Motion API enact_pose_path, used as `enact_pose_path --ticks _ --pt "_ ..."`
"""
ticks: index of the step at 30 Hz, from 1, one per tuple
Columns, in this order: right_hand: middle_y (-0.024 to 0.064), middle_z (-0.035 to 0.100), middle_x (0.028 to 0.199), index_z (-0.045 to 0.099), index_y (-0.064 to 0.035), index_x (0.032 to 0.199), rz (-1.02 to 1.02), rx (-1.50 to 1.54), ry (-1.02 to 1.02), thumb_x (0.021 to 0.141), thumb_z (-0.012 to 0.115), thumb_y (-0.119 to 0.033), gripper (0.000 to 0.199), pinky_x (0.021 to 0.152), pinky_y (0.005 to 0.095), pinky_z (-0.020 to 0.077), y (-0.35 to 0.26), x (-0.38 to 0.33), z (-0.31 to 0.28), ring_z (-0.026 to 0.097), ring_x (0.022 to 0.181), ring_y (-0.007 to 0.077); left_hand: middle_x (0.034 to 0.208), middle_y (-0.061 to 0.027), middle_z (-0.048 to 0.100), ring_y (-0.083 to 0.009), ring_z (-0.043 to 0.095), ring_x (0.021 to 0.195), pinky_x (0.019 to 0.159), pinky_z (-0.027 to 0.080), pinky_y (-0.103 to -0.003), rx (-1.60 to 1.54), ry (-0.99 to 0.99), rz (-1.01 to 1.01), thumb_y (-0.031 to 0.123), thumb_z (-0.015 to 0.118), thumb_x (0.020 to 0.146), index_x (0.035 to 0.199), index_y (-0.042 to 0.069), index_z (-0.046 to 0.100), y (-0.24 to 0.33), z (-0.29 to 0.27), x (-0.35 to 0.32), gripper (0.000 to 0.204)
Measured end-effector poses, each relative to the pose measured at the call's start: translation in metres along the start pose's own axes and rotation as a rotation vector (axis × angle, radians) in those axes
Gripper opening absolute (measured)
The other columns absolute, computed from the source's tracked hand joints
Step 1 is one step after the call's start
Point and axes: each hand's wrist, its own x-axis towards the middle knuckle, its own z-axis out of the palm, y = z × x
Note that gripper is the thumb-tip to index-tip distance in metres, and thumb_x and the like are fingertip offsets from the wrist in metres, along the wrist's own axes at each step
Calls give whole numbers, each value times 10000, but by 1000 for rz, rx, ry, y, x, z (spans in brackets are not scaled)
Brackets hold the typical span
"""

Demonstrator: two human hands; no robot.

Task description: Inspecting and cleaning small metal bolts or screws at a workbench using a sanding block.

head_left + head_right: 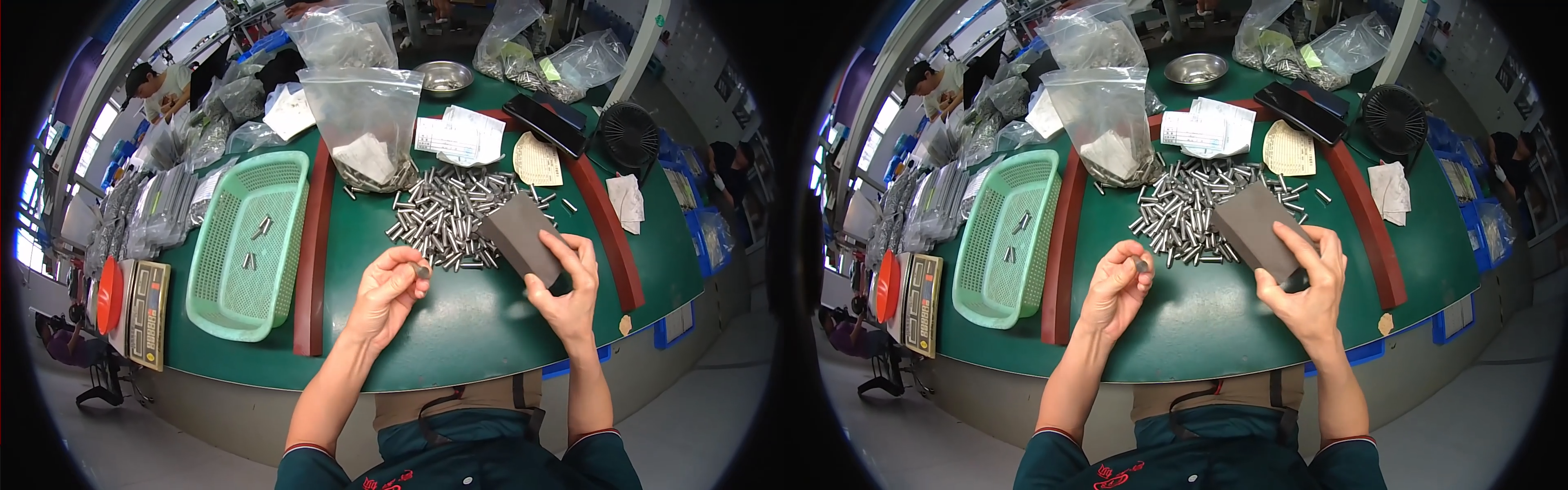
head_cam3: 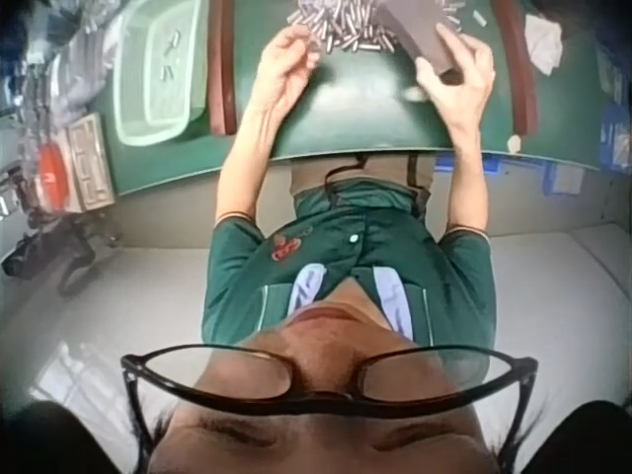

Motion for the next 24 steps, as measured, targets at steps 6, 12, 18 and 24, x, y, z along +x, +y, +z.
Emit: enact_pose_path --ticks 6,12,18,24 --pt "116 514 1062 632 -50 1135 29 142 146 591 685 -73 547 817 341 443 18 -4 4 527 947 228 906 -65 567 -127 554 779 698 511 -208 -146 141 -117 94 609 889 1044 41 548 -5 -4 3 175" --pt "122 490 1085 622 -40 1151 -29 94 154 595 672 -71 559 802 332 450 20 -9 5 520 941 226 925 -113 620 -163 603 806 709 544 -229 -245 278 -161 50 589 888 966 24 560 -4 -8 4 88" --pt "121 481 1090 620 -32 1151 -37 71 145 585 672 -79 571 797 328 449 22 -10 4 521 931 226 892 -117 629 -165 609 769 680 554 -232 -268 319 -178 52 594 883 957 24 568 -1 -4 4 84" --pt "124 482 1091 621 -33 1150 -34 61 140 578 662 -64 574 800 329 449 22 -9 5 523 934 228 874 -123 644 -179 637 747 661 571 -238 -297 335 -183 70 566 904 966 12 577 -2 -5 4 86"
